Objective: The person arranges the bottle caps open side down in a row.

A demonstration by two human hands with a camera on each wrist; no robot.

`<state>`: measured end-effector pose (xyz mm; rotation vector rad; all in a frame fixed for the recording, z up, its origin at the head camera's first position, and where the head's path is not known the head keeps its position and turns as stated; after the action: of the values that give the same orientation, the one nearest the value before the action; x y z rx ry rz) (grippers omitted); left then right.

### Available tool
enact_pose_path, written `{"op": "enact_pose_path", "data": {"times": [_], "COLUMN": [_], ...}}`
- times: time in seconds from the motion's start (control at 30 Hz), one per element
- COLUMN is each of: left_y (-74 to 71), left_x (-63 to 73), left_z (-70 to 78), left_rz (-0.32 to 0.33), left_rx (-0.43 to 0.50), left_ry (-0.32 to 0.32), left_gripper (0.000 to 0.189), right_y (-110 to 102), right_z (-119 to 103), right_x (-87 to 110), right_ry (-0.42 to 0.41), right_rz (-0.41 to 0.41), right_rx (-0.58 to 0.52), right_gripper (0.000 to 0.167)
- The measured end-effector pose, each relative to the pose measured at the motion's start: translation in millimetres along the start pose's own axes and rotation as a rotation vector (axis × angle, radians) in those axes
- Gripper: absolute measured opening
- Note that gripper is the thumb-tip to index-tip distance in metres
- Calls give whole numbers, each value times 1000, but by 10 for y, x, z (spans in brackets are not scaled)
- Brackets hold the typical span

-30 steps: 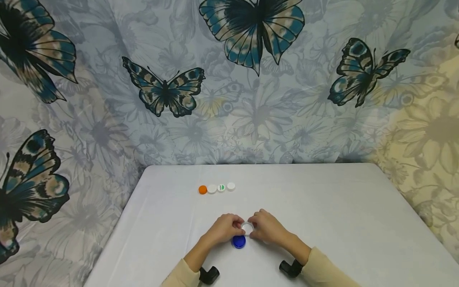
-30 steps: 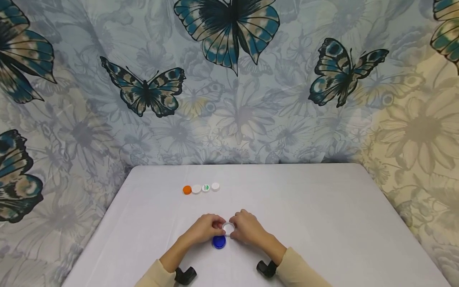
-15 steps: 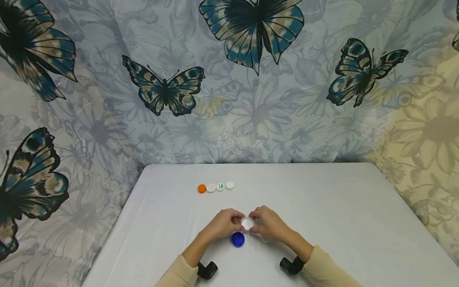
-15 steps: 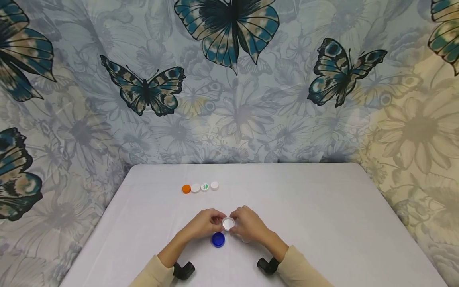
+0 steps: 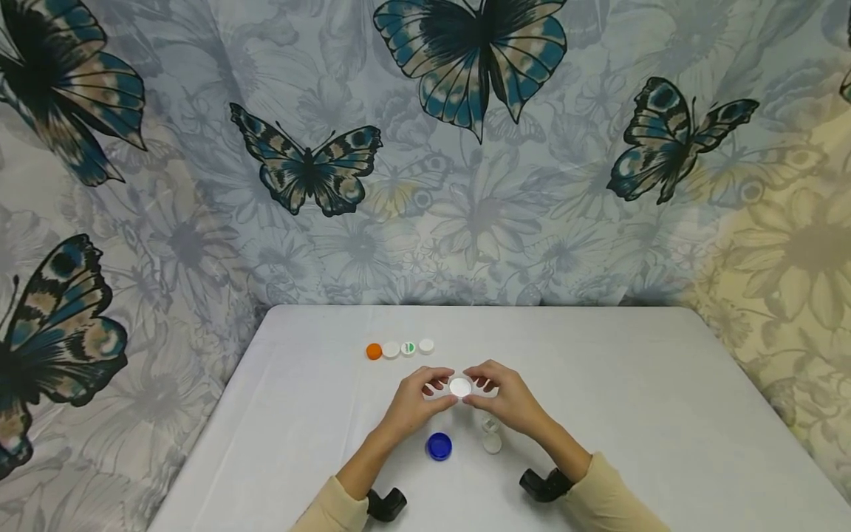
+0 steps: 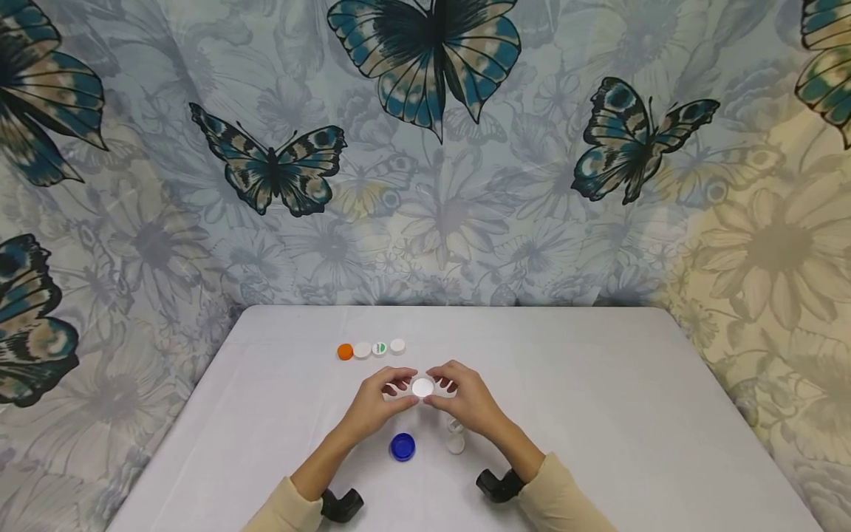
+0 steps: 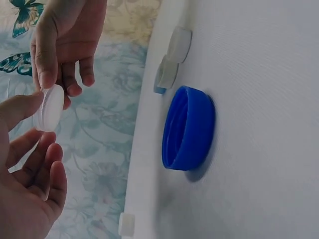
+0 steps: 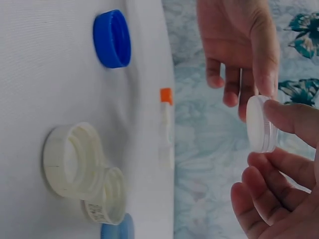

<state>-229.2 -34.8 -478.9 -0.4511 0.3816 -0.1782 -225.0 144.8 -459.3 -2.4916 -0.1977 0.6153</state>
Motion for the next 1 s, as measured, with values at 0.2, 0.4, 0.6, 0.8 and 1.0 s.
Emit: {"op": "enact_pose_path", "data": {"times": [0.2, 0.4, 0.6, 0.8, 1.0], "left_y": [27, 21, 8, -1, -4], "left_x": [-50, -59, -59, -44, -33], "left_z": [76, 109, 128, 114, 90], "left_rz": [53, 107, 119, 121, 115], "left_rx": [46, 64, 69, 81, 94], "left_ry": [37, 41, 40, 28, 10], "left_gripper": [40, 39, 39, 39, 39], "right_y": [-99, -108, -114, -88, -52], "right_z": [-33, -60, -108, -117, -100], "right_x": [-10, -13, 15, 40, 74], "right_ry": [-16, -39, -128, -233, -317], "right_rz": [58, 108, 187, 225, 282], "right_rx": [-4, -11, -14, -2, 86], "right_gripper": [33, 36, 35, 31, 33]}}
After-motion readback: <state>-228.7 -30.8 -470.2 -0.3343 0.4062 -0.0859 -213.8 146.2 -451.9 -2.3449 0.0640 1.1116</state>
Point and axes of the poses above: each hand's wrist, its own x-axis away from the middle knuckle, its own y-axis out of the palm, z = x × y, the point moved 4 cm from there along -x, towards the middle knuckle, and after that the axes turned 7 degrees about z, right-handed, at the moved point
